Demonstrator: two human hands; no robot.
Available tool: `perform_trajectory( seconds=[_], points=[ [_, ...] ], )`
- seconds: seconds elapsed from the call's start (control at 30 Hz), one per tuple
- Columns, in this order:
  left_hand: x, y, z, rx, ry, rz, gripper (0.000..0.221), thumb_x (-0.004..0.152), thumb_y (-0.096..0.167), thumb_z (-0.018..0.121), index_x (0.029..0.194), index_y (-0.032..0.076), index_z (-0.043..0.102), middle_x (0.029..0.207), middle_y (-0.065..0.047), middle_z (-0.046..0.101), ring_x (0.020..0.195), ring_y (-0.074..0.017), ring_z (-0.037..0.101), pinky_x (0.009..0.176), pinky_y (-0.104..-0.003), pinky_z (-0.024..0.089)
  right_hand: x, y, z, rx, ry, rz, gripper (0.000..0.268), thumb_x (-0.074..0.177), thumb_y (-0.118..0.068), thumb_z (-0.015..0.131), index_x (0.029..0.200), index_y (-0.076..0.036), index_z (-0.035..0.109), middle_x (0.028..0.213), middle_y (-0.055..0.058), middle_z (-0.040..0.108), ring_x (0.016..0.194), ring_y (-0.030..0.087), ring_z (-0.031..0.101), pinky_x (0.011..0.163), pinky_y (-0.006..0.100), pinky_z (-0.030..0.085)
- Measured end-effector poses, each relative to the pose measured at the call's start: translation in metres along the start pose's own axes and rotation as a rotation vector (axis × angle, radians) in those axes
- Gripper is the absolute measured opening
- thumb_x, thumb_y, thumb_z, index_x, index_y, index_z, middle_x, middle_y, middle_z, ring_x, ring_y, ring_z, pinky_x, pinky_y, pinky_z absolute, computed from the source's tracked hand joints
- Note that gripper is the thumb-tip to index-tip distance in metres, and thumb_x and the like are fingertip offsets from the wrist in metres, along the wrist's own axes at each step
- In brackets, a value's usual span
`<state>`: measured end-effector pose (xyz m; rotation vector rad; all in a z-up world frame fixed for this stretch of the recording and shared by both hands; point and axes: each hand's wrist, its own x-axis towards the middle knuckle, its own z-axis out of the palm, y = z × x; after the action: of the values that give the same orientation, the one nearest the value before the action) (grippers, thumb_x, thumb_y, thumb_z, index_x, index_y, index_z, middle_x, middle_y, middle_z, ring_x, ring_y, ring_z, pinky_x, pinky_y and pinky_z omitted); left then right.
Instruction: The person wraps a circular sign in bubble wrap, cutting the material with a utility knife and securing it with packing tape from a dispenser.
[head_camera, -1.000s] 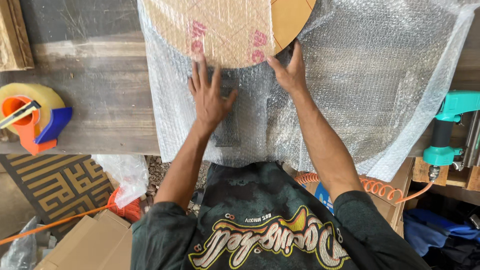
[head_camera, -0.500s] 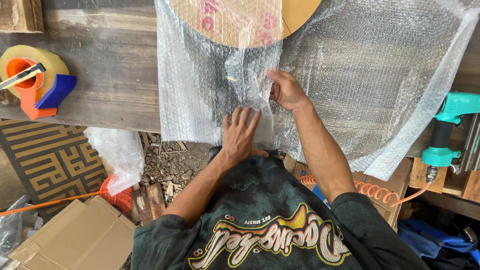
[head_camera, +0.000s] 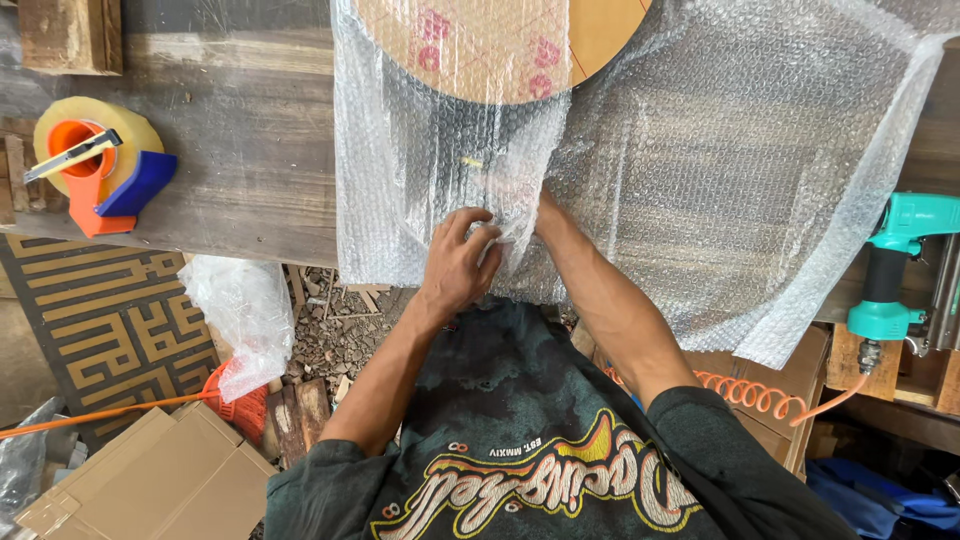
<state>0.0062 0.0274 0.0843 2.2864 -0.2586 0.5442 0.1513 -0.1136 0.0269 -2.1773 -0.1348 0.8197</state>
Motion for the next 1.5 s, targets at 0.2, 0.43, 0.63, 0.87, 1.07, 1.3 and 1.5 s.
perform_trajectory(
  seconds=[0.2,0.43,0.63,0.87,1.07,1.3,1.5],
  points=[
    [0.003,0.01,-0.016,-0.056,-0.025,-0.006,0.011,0.091,0.015,0.07,0.099,0.015,0.063,0.114,-0.01,0.063,0.118,-0.0389,0.063,0.085,-0.045,0.052,-0.001,-0.011,0.008,0.002,0.032,0.006,0.045,0.098,-0.036,0.062,0.119,0.003,0.069,0.108,0.026,0.071,0.109,0.046,0.064,0.1,0.046,0.049],
    [0.003,0.008,-0.016,-0.117,-0.008,-0.017,0.011,0.095,0.019,0.068,0.103,0.013,0.063,0.118,-0.01,0.063,0.123,-0.0395,0.061,0.09,-0.047,0.051,-0.002,-0.001,0.006,0.007,0.08,0.035,0.04,0.096,-0.035,0.064,0.117,-0.001,0.07,0.104,0.022,0.072,0.102,0.041,0.065,0.093,0.044,0.051],
    [0.001,0.009,-0.029,-0.122,-0.063,-0.077,0.01,0.097,0.024,0.065,0.101,0.015,0.063,0.117,-0.01,0.064,0.126,-0.0395,0.06,0.092,-0.049,0.052,-0.013,0.007,0.011,0.014,0.095,0.05,0.037,0.094,-0.034,0.065,0.116,-0.005,0.071,0.101,0.018,0.073,0.097,0.038,0.067,0.087,0.042,0.052],
    [0.003,-0.023,-0.038,-0.274,-0.041,-0.237,0.051,0.093,0.062,0.06,0.106,0.013,0.065,0.123,-0.018,0.062,0.13,-0.0445,0.053,0.104,-0.06,0.045,-0.059,0.051,-0.024,0.019,0.133,0.073,0.032,0.092,-0.033,0.066,0.114,-0.01,0.072,0.097,0.014,0.073,0.091,0.033,0.069,0.081,0.04,0.053],
    [0.02,-0.084,-0.041,0.172,-0.024,-0.438,0.078,0.093,0.065,0.068,0.145,0.01,0.05,0.156,-0.024,0.035,0.146,-0.0513,0.032,0.112,-0.069,0.032,-0.029,-0.003,0.007,0.022,0.169,0.098,0.029,0.09,-0.033,0.067,0.112,-0.014,0.073,0.094,0.011,0.074,0.085,0.03,0.07,0.075,0.038,0.055],
    [0.052,-0.074,-0.036,0.231,-0.325,-0.535,0.086,0.095,0.071,0.058,0.159,0.016,0.042,0.168,-0.024,0.018,0.155,-0.0482,0.015,0.118,-0.074,0.021,-0.017,0.012,0.007,0.036,0.222,0.124,0.026,0.088,-0.032,0.068,0.11,-0.019,0.074,0.091,0.007,0.075,0.079,0.025,0.072,0.068,0.036,0.057],
    [0.049,-0.096,-0.017,0.319,-0.287,-0.412,0.096,0.076,0.072,0.077,0.152,0.022,0.047,0.165,-0.025,0.019,0.154,-0.05,0.014,0.116,-0.074,0.024,-0.009,0.025,-0.009,0.058,0.3,0.146,0.025,0.087,-0.031,0.069,0.109,-0.023,0.075,0.088,0.004,0.075,0.074,0.022,0.074,0.062,0.034,0.058]
  ],
)
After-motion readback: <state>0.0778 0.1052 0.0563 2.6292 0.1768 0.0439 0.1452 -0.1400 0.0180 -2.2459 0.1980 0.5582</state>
